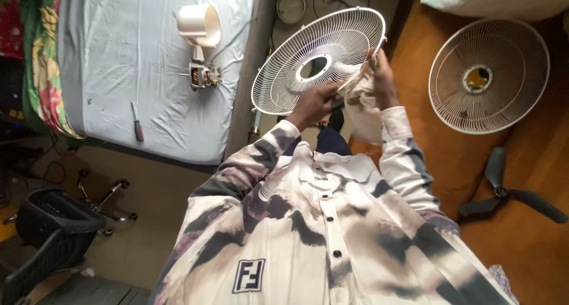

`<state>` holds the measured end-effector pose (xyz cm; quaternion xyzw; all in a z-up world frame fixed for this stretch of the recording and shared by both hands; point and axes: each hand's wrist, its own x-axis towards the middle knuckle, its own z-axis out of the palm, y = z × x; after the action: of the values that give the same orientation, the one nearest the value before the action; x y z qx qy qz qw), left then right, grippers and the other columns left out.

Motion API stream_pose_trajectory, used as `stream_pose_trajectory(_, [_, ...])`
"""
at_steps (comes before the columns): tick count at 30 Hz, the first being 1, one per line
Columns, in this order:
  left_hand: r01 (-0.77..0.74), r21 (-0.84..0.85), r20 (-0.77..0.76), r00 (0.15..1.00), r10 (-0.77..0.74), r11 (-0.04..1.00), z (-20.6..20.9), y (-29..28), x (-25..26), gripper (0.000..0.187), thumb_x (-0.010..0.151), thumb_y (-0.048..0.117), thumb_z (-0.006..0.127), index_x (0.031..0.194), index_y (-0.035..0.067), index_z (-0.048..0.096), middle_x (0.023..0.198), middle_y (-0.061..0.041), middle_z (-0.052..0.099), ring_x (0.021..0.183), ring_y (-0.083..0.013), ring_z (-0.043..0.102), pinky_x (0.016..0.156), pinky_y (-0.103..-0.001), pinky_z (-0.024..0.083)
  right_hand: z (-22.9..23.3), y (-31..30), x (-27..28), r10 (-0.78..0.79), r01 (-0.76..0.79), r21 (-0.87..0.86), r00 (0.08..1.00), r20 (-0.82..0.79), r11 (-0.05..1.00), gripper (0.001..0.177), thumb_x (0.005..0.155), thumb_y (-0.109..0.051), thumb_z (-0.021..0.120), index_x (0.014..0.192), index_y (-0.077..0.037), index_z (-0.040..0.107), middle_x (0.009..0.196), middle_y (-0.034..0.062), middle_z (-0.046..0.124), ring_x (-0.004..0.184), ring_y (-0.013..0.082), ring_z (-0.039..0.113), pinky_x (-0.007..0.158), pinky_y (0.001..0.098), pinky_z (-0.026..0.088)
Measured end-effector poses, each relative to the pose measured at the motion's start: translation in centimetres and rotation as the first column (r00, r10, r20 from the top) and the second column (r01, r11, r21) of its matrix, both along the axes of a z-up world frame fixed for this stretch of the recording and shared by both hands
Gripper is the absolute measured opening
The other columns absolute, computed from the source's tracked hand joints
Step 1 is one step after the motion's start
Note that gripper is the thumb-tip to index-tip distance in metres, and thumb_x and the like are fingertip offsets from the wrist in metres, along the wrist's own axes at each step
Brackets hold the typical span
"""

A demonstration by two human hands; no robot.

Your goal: The person cleans disassembled fan components using a brush and a cloth. They brush a white plastic housing, wipe a metal fan cage, and wipe a fan blade, handling each part individually.

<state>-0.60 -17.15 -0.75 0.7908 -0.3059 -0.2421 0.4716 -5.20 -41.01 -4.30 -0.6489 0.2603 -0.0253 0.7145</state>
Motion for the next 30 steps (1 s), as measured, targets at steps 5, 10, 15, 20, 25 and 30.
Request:
stream_pose_trajectory(5, [0.194, -0.002, 0.334, 0.925, -0.182, 0.981, -5.2, -0.7, -2.1, 0.035, 0.094, 0.032, 0.068, 0.127, 0.019, 0.070, 0.126, -0.007, 0.073, 0.120, -0.0371, 0.060, 0.103, -0.062, 0.036, -7.5, 0.9, -3.7, -0.135, 0.097, -0.215, 0.977, -0.168, 0.972, 0.049, 0.084, -0.001, 0.064, 0.131, 0.007, 0.051, 0.096, 0.0070, 0.068, 0.080, 0.0148, 0.067, 0.071, 0.0299, 0.057])
stream_pose_trajectory(10, [-0.140, 0.101, 0.093, 0.987, 0.131, 0.985, -14.1, 1.7, -0.8, 0.072, 0.081, 0.043, 0.083, 0.139, 0.011, 0.054, 0.144, -0.019, 0.054, 0.137, -0.0429, 0.043, 0.114, -0.070, 0.020, -11.6, -1.3, -8.7, -0.244, 0.230, -0.112, 0.960, -0.138, 0.967, 0.077, 0.083, 0.002, 0.054, 0.158, -0.002, 0.040, 0.094, 0.0079, 0.064, 0.077, 0.0138, 0.061, 0.067, 0.0271, 0.053])
stream_pose_trajectory(15, [-0.701, 0.313, -0.033, 0.667, 0.745, 0.641, -23.3, 9.4, 3.9, 0.097, 0.073, 0.046, 0.088, 0.146, 0.000, 0.044, 0.150, -0.033, 0.041, 0.133, -0.0507, 0.043, 0.103, -0.067, 0.040, -11.3, -6.1, -12.1, -0.207, 0.220, 0.022, 0.942, -0.264, 0.975, 0.081, 0.079, 0.000, 0.053, 0.159, -0.006, 0.043, 0.111, 0.0092, 0.069, 0.083, 0.0146, 0.066, 0.073, 0.0260, 0.059])
stream_pose_trajectory(20, [-0.631, 0.087, -0.956, 0.165, 0.243, 0.770, -28.1, 10.4, 4.4, 0.060, 0.093, 0.044, 0.062, 0.145, 0.015, 0.050, 0.133, -0.025, 0.067, 0.107, -0.0382, 0.076, 0.079, -0.049, 0.070, -15.0, -10.5, -12.7, -0.081, 0.041, -0.143, 0.955, -0.287, 0.989, 0.052, 0.103, -0.017, 0.066, 0.151, -0.003, 0.056, 0.122, 0.0107, 0.070, 0.108, 0.0158, 0.066, 0.093, 0.0254, 0.055])
stream_pose_trajectory(25, [-0.761, 0.175, -0.874, 0.171, 0.454, 0.625, -30.6, 7.0, 2.2, 0.043, 0.102, 0.026, 0.062, 0.141, 0.010, 0.054, 0.117, -0.022, 0.074, 0.094, -0.0357, 0.077, 0.072, -0.047, 0.067, -16.0, -16.3, -11.4, -0.260, 0.147, -0.337, 0.910, -0.322, 0.930, 0.036, 0.103, -0.023, 0.071, 0.128, 0.001, 0.063, 0.116, 0.0089, 0.066, 0.103, 0.0177, 0.064, 0.083, 0.0330, 0.054])
stream_pose_trajectory(30, [-0.826, 0.118, -0.851, 0.202, 0.485, 0.551, -32.1, 4.5, 2.4, 0.045, 0.097, 0.012, 0.064, 0.142, 0.011, 0.054, 0.114, -0.019, 0.076, 0.090, -0.0318, 0.077, 0.071, -0.044, 0.067, -10.6, -15.7, -7.6, -0.246, 0.244, -0.129, 0.969, 0.001, 0.961, 0.038, 0.099, -0.013, 0.071, 0.132, 0.004, 0.062, 0.135, 0.0078, 0.064, 0.118, 0.0159, 0.064, 0.103, 0.0268, 0.054])
